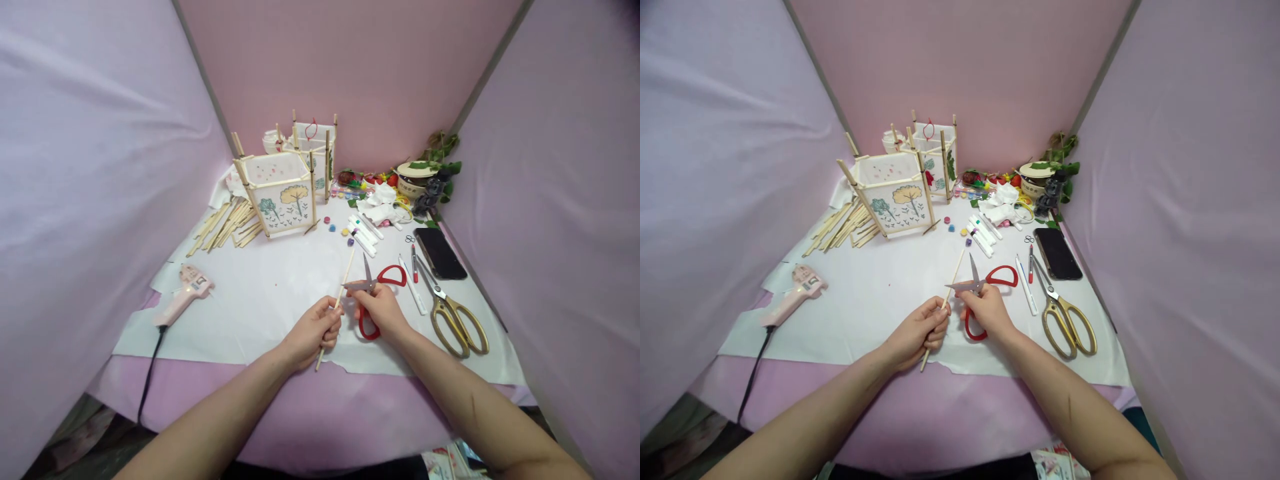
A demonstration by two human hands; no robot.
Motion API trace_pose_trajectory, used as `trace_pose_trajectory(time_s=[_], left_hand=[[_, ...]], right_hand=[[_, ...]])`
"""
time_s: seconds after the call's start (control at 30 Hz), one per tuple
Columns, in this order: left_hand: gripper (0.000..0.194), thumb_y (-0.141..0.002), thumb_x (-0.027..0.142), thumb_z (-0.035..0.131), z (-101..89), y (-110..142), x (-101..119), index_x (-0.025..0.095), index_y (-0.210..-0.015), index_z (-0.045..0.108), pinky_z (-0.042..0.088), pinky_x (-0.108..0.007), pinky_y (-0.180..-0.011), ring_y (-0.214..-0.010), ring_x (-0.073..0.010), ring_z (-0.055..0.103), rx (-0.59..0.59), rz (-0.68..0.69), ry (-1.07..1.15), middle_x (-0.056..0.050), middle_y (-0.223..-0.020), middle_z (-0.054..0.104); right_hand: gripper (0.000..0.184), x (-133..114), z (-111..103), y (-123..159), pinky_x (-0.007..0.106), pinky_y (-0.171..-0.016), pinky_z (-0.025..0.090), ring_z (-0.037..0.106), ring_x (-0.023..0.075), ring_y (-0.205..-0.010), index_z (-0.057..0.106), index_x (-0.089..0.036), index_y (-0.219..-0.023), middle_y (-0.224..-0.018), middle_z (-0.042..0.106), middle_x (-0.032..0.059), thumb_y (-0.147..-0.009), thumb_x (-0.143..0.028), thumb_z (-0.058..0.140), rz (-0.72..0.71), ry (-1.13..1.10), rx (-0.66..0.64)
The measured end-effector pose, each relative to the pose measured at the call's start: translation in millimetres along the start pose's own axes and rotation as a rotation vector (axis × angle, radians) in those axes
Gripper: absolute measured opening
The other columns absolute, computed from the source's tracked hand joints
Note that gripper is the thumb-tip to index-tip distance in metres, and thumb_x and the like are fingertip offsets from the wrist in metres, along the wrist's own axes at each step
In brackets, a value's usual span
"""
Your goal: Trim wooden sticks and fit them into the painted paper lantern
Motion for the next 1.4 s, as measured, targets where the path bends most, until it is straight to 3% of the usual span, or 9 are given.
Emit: trace_pose_trajectory(time_s=[0.23, 0.4, 0.63, 0.8, 1.0, 1.4], left_hand=[[0.021, -0.089, 0.038, 0.052, 1.9, 1.4, -2.4, 0.020, -0.086, 0.041, 0.010, -0.018, -0.043, -0.045, -0.0037, 0.013, 0.014, -0.007, -0.125, 0.010, -0.056, 0.024], [0.021, -0.090, 0.040, 0.050, 1.7, 1.1, -3.9, 0.021, -0.086, 0.041, 0.008, -0.019, -0.042, -0.045, -0.0045, 0.010, 0.025, -0.023, -0.153, 0.010, -0.055, 0.021], [0.021, -0.089, 0.041, 0.050, 3.7, 1.3, -3.8, 0.021, -0.088, 0.047, 0.009, -0.019, -0.041, -0.045, -0.0055, 0.010, 0.034, -0.001, -0.215, 0.010, -0.054, 0.019], [0.023, -0.087, 0.042, 0.053, 5.3, 1.4, -5.0, 0.021, -0.085, 0.045, 0.009, -0.018, -0.041, -0.044, -0.0054, 0.012, 0.054, 0.004, -0.235, 0.010, -0.053, 0.019], [0.021, -0.088, 0.039, 0.051, 2.3, 1.6, -0.3, 0.021, -0.084, 0.042, 0.009, -0.019, -0.041, -0.044, -0.0054, 0.011, 0.081, 0.038, -0.216, 0.010, -0.053, 0.020], [0.022, -0.087, 0.041, 0.052, -0.2, 0.1, -1.2, 0.021, -0.085, 0.045, 0.013, -0.018, -0.040, -0.044, -0.0056, 0.014, 0.119, 0.062, -0.307, 0.010, -0.054, 0.022]], right_hand=[[0.029, 1.3, 2.2, -0.5, 0.020, -0.037, 0.024, 0.036, 0.0068, -0.037, 0.065, -0.013, -0.072, -0.044, 0.057, 0.0001, -0.076, -0.042, 0.063, 0.015, 0.040, -0.026], [0.028, 3.1, 2.5, -0.7, 0.020, -0.037, 0.025, 0.037, 0.0070, -0.037, 0.065, -0.013, -0.072, -0.045, 0.058, -0.0001, -0.076, -0.041, 0.061, 0.019, 0.048, -0.020], [0.011, -5.4, 0.8, 3.7, 0.020, -0.044, 0.035, 0.050, 0.0102, -0.043, 0.061, -0.016, -0.069, -0.046, 0.057, -0.0024, -0.072, -0.025, 0.056, -0.063, 0.024, 0.023], [0.010, -10.3, -0.6, 7.3, 0.020, -0.044, 0.036, 0.050, 0.0100, -0.043, 0.060, -0.016, -0.066, -0.046, 0.057, -0.0027, -0.068, -0.020, 0.051, -0.097, 0.014, 0.057], [0.025, -5.0, 2.6, 5.2, 0.020, -0.038, 0.028, 0.040, 0.0078, -0.036, 0.065, -0.014, -0.073, -0.042, 0.056, -0.0012, -0.075, -0.037, 0.057, -0.061, 0.024, 0.005], [0.016, -12.8, 1.0, 6.0, 0.020, -0.043, 0.037, 0.054, 0.0112, -0.042, 0.062, -0.015, -0.070, -0.047, 0.057, -0.0013, -0.073, -0.030, 0.057, -0.090, -0.005, 0.022]])
Point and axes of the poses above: each hand's wrist, its own y-axis away from the middle knuckle, its own z-axis out of the palm, x = y × z, the point moved 10 cm from there along -y, towards the middle knuckle
